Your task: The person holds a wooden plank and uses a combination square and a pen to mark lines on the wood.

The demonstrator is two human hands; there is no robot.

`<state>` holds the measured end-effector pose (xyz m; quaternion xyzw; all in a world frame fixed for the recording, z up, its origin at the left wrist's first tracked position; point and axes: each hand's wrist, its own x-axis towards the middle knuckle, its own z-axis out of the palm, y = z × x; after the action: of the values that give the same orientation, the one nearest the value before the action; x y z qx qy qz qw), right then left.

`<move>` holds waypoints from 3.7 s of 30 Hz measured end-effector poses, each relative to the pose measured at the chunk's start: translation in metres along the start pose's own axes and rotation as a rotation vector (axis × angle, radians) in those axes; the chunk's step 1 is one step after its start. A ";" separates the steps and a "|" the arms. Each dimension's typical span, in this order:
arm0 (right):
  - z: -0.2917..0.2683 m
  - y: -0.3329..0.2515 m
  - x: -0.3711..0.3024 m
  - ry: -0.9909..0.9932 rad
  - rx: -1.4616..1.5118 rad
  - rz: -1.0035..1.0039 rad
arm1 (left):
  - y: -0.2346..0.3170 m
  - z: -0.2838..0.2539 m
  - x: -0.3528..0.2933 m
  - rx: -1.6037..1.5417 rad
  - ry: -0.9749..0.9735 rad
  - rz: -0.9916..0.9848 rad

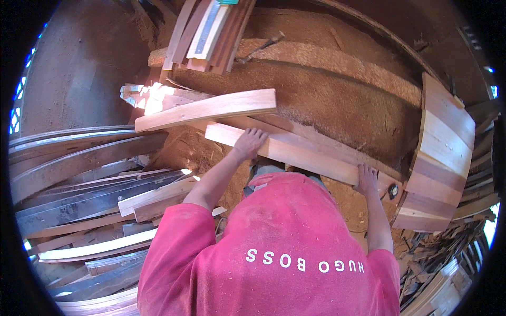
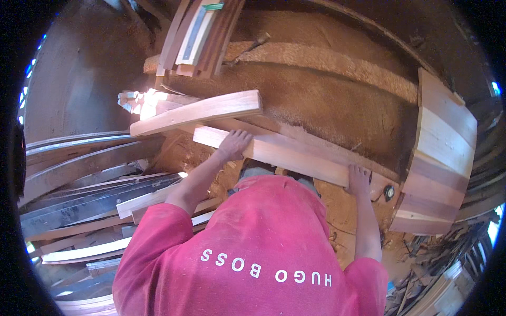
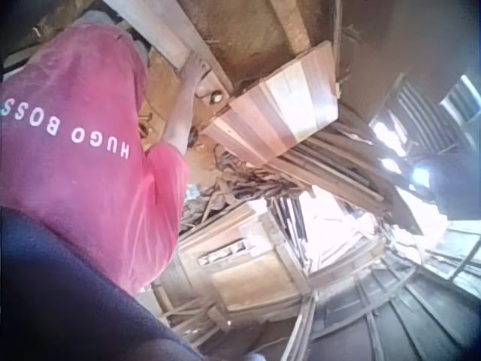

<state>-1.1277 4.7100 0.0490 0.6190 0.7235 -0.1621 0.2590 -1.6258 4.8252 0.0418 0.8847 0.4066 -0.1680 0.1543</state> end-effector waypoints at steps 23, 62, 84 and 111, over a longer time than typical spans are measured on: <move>-0.144 -0.276 0.275 -0.306 1.434 0.173 | -0.312 0.059 -0.211 -0.229 0.488 -0.906; -0.033 -0.064 -0.084 0.329 2.142 0.523 | -0.021 0.000 -0.112 -2.476 1.064 -0.814; -0.022 -0.009 -0.095 0.235 1.933 0.516 | 0.039 0.034 -0.086 -2.230 0.653 -0.943; 0.008 0.009 -0.070 0.170 1.882 0.494 | -0.094 0.076 -0.109 -1.890 1.006 -0.977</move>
<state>-1.1108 4.6509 0.0837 0.7165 0.1647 -0.5696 -0.3674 -1.7783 4.7797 0.0073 0.1355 0.6807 0.5270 0.4905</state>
